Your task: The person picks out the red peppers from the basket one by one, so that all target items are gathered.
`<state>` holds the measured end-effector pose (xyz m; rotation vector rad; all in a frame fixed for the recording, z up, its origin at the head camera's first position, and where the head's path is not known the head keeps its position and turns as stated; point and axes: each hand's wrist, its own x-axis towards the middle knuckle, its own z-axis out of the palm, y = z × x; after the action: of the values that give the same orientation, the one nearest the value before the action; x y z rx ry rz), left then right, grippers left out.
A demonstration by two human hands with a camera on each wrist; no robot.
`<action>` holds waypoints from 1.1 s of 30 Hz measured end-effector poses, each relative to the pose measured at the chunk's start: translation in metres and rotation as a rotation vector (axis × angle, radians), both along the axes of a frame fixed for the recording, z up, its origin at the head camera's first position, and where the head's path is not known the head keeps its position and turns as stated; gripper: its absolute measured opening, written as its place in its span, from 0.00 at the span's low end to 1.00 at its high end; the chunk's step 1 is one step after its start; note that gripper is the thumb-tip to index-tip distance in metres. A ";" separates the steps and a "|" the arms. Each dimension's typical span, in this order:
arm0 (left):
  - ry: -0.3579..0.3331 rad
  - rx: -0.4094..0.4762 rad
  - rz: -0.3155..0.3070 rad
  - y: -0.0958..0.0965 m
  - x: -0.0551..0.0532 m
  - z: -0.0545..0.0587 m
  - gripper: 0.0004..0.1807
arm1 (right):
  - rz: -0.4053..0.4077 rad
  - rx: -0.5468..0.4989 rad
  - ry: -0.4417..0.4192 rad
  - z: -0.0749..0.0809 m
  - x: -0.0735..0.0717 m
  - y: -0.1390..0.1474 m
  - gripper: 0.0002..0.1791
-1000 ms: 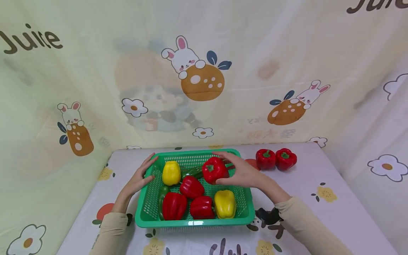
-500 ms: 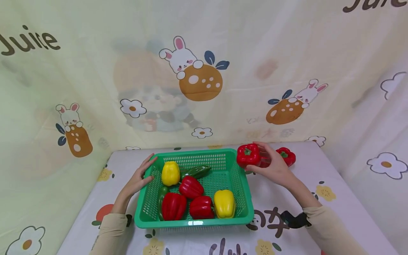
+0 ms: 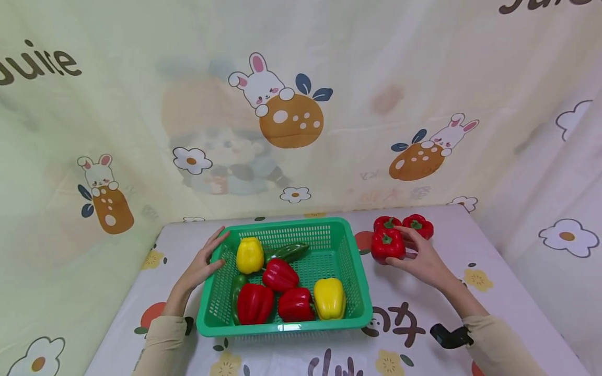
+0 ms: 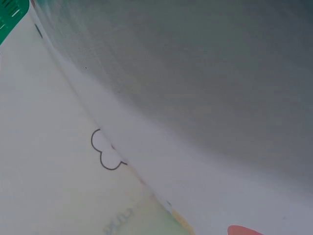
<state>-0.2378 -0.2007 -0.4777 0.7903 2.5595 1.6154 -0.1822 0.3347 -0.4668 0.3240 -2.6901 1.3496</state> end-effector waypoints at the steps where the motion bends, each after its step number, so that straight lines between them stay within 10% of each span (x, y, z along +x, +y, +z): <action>1: 0.000 0.002 0.000 0.000 0.000 0.000 0.38 | 0.002 0.000 -0.011 -0.003 0.000 0.002 0.46; 10: 0.001 0.021 -0.007 -0.005 -0.008 -0.017 0.39 | -0.017 -0.006 -0.118 -0.027 -0.001 0.013 0.45; 16: -0.004 0.025 -0.016 -0.002 -0.002 -0.005 0.39 | -0.030 -0.010 -0.158 -0.034 -0.002 0.015 0.46; 24: 0.002 0.014 -0.001 -0.010 -0.017 -0.032 0.40 | -0.038 -0.035 -0.176 -0.039 -0.004 0.017 0.48; 33: -0.008 0.032 -0.010 -0.012 -0.021 -0.037 0.40 | -0.053 -0.030 -0.176 -0.040 -0.005 0.019 0.46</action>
<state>-0.2590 -0.2123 -0.5145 0.7955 2.5264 1.6578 -0.1876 0.3535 -0.5071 0.1365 -2.7926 1.4654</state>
